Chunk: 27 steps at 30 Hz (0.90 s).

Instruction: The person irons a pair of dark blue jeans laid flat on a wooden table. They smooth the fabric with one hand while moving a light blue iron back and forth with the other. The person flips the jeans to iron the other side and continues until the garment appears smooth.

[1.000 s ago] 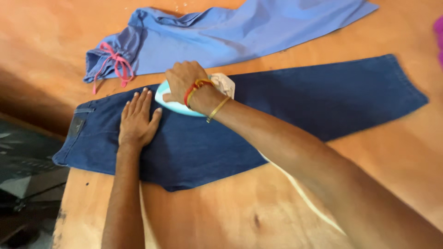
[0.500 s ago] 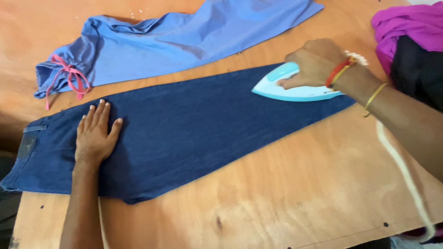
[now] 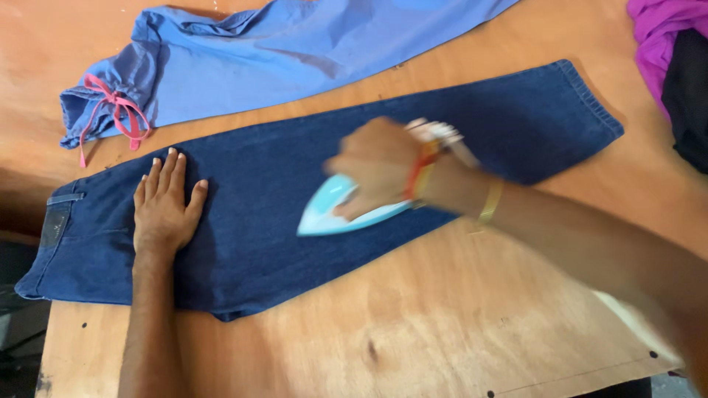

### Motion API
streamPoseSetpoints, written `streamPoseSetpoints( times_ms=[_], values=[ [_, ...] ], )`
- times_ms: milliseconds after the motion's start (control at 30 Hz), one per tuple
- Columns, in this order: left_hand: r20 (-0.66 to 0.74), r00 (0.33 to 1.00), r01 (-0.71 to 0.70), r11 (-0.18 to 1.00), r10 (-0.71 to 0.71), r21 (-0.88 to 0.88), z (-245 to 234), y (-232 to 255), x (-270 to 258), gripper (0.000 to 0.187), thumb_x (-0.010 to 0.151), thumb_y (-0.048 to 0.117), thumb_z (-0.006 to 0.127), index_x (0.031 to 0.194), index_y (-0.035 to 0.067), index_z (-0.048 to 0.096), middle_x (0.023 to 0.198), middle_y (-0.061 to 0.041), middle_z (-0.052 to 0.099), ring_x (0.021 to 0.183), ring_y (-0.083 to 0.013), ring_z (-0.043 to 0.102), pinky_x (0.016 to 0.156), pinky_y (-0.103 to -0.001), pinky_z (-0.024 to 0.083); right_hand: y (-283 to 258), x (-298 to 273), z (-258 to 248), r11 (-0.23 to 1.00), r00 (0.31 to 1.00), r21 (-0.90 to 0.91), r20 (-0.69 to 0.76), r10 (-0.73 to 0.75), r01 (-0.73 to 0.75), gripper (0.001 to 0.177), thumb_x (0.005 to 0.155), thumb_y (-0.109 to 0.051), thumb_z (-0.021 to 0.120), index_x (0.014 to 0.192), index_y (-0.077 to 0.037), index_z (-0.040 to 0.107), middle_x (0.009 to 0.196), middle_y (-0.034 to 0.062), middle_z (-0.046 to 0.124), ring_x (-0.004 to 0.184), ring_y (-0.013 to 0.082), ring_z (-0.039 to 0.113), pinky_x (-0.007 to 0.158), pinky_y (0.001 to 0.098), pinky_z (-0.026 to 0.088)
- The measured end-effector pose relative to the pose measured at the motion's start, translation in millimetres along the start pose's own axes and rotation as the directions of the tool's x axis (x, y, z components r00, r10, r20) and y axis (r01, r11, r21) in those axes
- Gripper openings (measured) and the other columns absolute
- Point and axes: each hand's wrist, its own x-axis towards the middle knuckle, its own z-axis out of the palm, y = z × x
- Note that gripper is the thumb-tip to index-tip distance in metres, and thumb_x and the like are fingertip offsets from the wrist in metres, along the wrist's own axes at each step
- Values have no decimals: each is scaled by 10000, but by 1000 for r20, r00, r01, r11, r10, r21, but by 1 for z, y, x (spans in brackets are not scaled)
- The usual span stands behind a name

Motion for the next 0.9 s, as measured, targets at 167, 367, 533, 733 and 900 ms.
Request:
streamPoseSetpoints(
  times_ms=[167, 367, 533, 733, 900],
  values=[
    [1, 1000, 17, 999, -17, -35, -1, -3, 1, 688, 1036, 506, 472, 1557, 56, 445, 1649, -128, 382, 1526, -360, 299, 1220, -509, 211, -89, 73, 18, 972, 954, 108, -240, -178, 208, 528, 693, -617, 742, 686, -89, 751, 702, 155, 707, 641, 347, 701, 565, 455, 551],
    [-5, 1000, 14, 997, -15, -70, -1, -9, -2, 667, 1038, 504, 489, 1551, 80, 466, 1653, -114, 394, 1538, -334, 309, 1234, -499, 222, -102, 77, 21, 984, 972, 138, -224, -77, 110, 507, 676, -603, 741, 695, -97, 751, 732, 146, 714, 695, 342, 710, 617, 455, 554],
    [0, 1000, 2, 997, -2, -82, 1, -10, -1, 669, 1043, 504, 479, 1553, 70, 460, 1654, -123, 390, 1531, -348, 301, 1225, -501, 215, -16, 8, 14, 997, 998, 75, -61, -26, 31, 572, 664, -667, 764, 822, -118, 780, 797, 169, 710, 767, 383, 699, 644, 503, 548],
    [4, 1000, 6, 999, -5, -52, 2, -8, -2, 681, 1048, 514, 450, 1560, 65, 450, 1665, -121, 372, 1543, -347, 291, 1237, -503, 201, 112, -109, -16, 967, 970, -92, 21, 243, -240, 640, 683, -684, 718, 1027, -150, 799, 776, 189, 726, 785, 393, 694, 703, 518, 537],
    [12, 1000, 5, 999, -5, -34, 2, -5, -2, 699, 1041, 521, 430, 1567, 62, 430, 1664, -126, 362, 1539, -355, 273, 1230, -513, 185, 160, -147, -23, 834, 866, -310, 60, 497, -457, 696, 745, -748, 661, 1003, -114, 786, 752, 180, 741, 783, 380, 718, 742, 490, 564]
  ],
)
